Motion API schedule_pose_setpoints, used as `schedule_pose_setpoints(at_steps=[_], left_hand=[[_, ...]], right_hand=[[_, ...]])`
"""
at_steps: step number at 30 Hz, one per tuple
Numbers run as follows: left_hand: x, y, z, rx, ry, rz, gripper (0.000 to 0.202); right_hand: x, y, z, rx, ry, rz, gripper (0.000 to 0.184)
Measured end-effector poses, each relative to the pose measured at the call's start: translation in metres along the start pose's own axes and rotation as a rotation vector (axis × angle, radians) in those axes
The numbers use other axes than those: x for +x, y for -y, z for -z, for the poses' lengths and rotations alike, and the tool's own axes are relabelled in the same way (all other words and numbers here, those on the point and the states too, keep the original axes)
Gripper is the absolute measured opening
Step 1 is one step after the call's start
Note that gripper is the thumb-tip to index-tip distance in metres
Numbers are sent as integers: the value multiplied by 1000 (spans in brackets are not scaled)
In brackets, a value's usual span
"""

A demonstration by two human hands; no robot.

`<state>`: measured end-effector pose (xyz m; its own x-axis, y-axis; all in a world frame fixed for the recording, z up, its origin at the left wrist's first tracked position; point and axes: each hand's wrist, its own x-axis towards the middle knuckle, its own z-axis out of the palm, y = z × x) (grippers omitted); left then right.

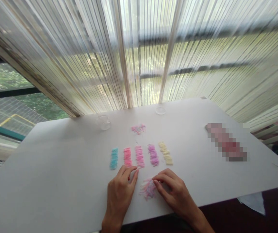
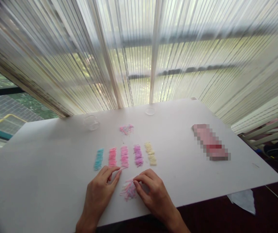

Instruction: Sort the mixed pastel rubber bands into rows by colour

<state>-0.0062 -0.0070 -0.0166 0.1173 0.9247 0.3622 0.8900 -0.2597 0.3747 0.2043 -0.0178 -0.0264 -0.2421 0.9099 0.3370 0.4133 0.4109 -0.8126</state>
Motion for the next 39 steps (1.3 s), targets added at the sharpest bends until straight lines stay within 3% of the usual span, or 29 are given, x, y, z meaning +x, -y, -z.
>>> schedule_pose_setpoints(at_steps=[6,22,27,34,39], left_hand=[[-12,-6,-5,4,63,-92,32],[0,-5,-7,19,88,-73,33],[-7,-4,0,-74,47,-77,36],[-19,0,17,-146,127,-94,29],[-24,-4,17,-168,148,-121,29]], right_hand=[[2,1,0,-8,0,7,13],[3,1,-1,-23,-1,6,15],[1,1,-1,-8,0,-3,14],[2,1,-1,-25,-47,11,15],[0,0,-3,-44,5,26,18]])
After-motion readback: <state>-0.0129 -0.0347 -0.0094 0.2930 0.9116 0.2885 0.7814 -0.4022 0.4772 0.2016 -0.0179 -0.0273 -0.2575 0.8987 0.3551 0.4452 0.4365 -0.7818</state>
